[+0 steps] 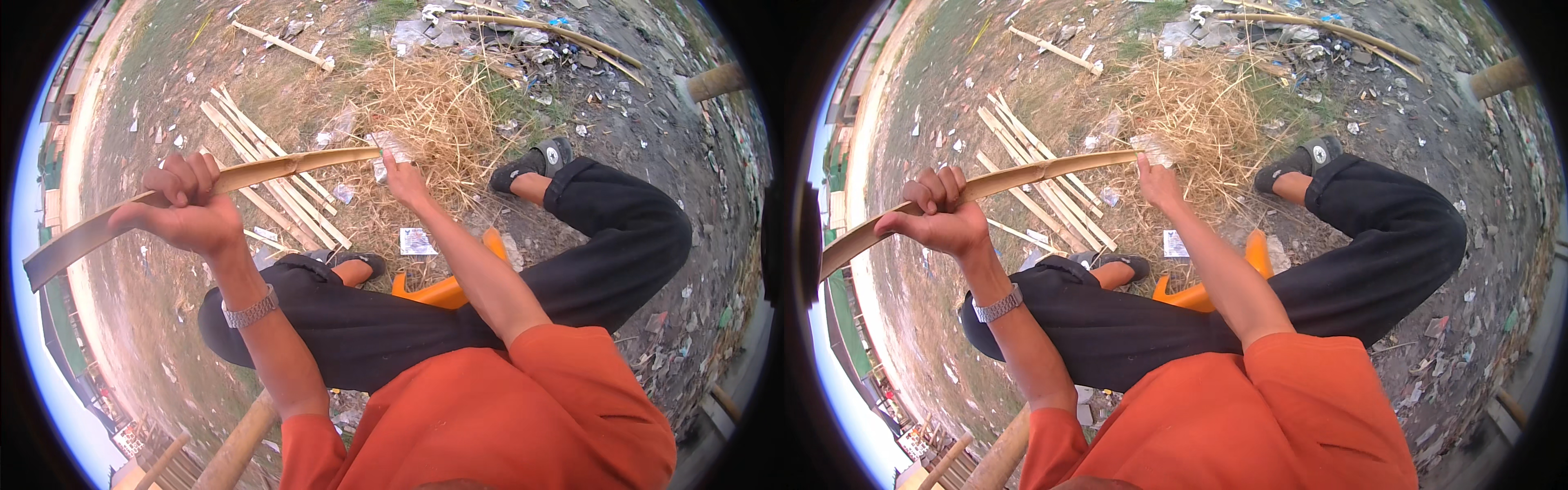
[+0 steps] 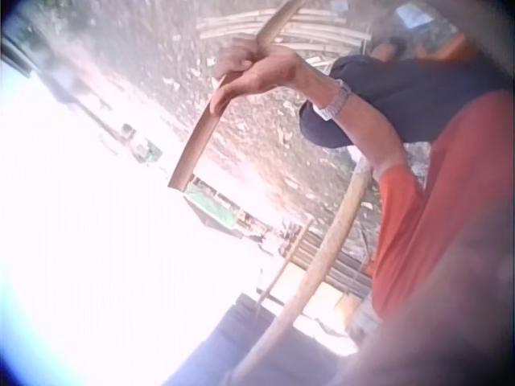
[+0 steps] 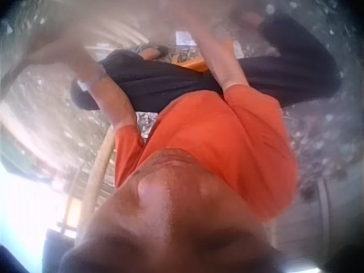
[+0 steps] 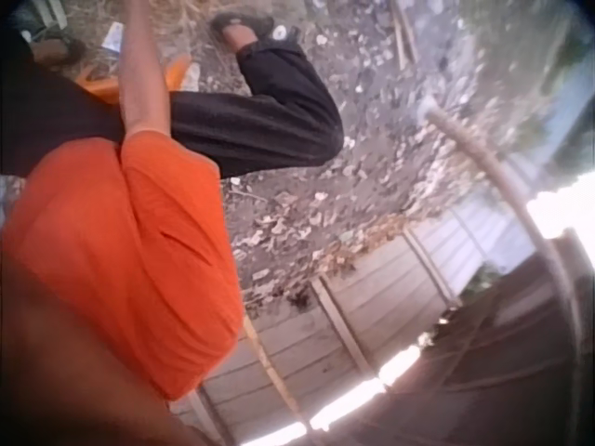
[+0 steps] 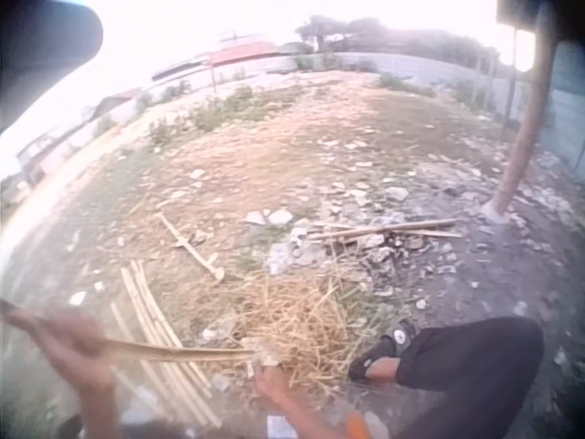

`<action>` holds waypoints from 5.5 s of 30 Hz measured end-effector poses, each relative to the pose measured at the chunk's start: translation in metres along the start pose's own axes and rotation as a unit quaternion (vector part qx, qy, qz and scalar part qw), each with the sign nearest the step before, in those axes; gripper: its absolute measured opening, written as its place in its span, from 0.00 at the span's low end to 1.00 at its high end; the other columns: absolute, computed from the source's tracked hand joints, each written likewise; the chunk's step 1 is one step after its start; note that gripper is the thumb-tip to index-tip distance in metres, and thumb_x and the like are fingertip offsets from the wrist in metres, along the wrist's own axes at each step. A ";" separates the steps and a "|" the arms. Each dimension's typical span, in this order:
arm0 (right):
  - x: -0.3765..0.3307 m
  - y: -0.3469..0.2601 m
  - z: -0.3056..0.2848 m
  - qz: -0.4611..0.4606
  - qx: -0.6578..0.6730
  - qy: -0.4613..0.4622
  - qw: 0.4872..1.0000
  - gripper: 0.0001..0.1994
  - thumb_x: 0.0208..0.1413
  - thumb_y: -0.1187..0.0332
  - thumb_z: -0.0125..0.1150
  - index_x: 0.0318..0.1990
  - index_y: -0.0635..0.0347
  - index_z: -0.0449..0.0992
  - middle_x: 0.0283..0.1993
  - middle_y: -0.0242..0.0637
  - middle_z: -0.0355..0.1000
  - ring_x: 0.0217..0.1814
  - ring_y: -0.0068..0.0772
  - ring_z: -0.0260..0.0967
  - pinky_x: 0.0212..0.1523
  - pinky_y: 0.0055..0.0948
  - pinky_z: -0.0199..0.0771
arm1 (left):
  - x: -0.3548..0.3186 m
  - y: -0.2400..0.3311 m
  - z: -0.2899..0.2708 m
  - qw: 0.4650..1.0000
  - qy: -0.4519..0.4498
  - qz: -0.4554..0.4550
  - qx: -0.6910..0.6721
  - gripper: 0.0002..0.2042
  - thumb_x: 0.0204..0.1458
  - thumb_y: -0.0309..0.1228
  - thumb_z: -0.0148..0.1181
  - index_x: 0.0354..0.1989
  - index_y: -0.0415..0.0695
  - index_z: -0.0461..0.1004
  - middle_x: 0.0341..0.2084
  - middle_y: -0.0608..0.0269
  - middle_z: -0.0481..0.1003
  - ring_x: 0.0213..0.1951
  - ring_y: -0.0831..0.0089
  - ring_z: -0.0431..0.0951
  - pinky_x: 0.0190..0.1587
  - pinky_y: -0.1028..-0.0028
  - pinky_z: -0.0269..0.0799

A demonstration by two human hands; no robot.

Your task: The person sits on a small stool outdoors and uses a small knife to shave a long, thin piece of bamboo. They hold the bamboo with their left hand and carefully scrape the surface with the knife in their right hand, creating thin shavings.

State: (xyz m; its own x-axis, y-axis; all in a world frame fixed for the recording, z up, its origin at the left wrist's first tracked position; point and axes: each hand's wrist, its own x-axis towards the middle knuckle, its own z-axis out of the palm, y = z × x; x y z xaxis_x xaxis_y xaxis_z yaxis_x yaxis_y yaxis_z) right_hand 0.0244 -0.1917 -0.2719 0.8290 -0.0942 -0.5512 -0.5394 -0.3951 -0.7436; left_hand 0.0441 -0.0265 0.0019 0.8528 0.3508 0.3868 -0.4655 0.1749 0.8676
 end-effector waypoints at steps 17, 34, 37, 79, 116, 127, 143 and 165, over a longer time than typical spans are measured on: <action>-0.069 -0.028 -0.006 -0.017 -0.004 0.001 1.000 0.38 0.62 0.45 0.32 0.21 0.77 0.73 0.25 0.69 0.68 0.34 0.66 0.70 0.43 0.51 0.69 | 0.001 -0.007 -0.027 0.928 -0.334 -0.043 -0.160 0.36 0.38 0.77 0.35 0.10 0.51 0.50 0.07 0.75 0.45 0.11 0.81 0.40 0.17 0.76 0.36; -0.023 0.012 0.031 0.001 0.007 0.052 0.999 0.40 0.61 0.42 0.30 0.26 0.78 0.75 0.32 0.71 0.69 0.40 0.69 0.69 0.49 0.53 0.65 | 0.001 -0.007 -0.022 0.919 -0.350 -0.049 -0.173 0.38 0.36 0.78 0.32 0.10 0.50 0.52 0.06 0.75 0.46 0.10 0.81 0.41 0.16 0.76 0.37; -0.023 0.006 0.036 -0.026 0.041 0.035 0.998 0.39 0.61 0.43 0.30 0.27 0.77 0.76 0.34 0.71 0.70 0.43 0.67 0.69 0.50 0.52 0.65 | 0.002 -0.006 -0.021 0.916 -0.357 -0.055 -0.172 0.37 0.39 0.77 0.36 0.09 0.50 0.51 0.07 0.75 0.45 0.11 0.81 0.41 0.17 0.75 0.36; -0.054 -0.014 0.001 0.008 -0.093 0.057 0.994 0.39 0.62 0.43 0.29 0.33 0.76 0.77 0.36 0.67 0.72 0.44 0.62 0.71 0.48 0.50 0.68 | 0.006 -0.001 -0.030 0.963 -0.243 -0.046 -0.111 0.37 0.40 0.76 0.31 0.08 0.49 0.50 0.05 0.74 0.44 0.10 0.80 0.40 0.16 0.75 0.39; -0.009 0.028 0.035 0.056 0.003 0.068 0.996 0.40 0.60 0.41 0.30 0.33 0.77 0.77 0.38 0.69 0.71 0.45 0.66 0.69 0.48 0.51 0.68 | 0.013 -0.012 -0.015 0.903 -0.383 -0.057 -0.186 0.36 0.38 0.76 0.37 0.09 0.50 0.51 0.06 0.75 0.45 0.09 0.80 0.40 0.15 0.75 0.36; -0.029 0.008 0.045 -0.038 0.076 0.046 0.995 0.40 0.60 0.40 0.30 0.26 0.74 0.76 0.27 0.67 0.70 0.37 0.65 0.70 0.45 0.52 0.66 | 0.021 -0.012 -0.030 0.920 -0.327 -0.059 -0.210 0.38 0.37 0.77 0.30 0.08 0.49 0.53 0.06 0.75 0.47 0.10 0.81 0.41 0.16 0.77 0.37; -0.005 0.012 0.059 0.021 0.056 0.059 0.996 0.42 0.60 0.39 0.28 0.33 0.77 0.77 0.32 0.68 0.71 0.40 0.66 0.71 0.46 0.52 0.69 | 0.021 -0.009 -0.022 0.957 -0.239 -0.071 -0.150 0.37 0.38 0.77 0.27 0.09 0.50 0.50 0.07 0.75 0.43 0.11 0.81 0.38 0.16 0.77 0.36; 0.010 0.023 0.041 0.019 0.035 0.020 0.999 0.41 0.60 0.40 0.28 0.38 0.77 0.76 0.38 0.69 0.71 0.44 0.65 0.70 0.49 0.51 0.68 | 0.018 -0.006 -0.031 0.967 -0.209 -0.059 -0.135 0.36 0.41 0.76 0.28 0.09 0.51 0.50 0.07 0.75 0.44 0.10 0.82 0.39 0.16 0.77 0.36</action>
State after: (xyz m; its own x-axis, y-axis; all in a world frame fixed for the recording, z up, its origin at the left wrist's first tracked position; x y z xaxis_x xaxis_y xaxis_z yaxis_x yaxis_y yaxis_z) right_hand 0.0141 -0.1648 -0.3099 0.8117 -0.1446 -0.5659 -0.5791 -0.3256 -0.7474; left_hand 0.0544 0.0071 -0.0058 0.8985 -0.0791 0.4317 -0.3558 0.4448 0.8220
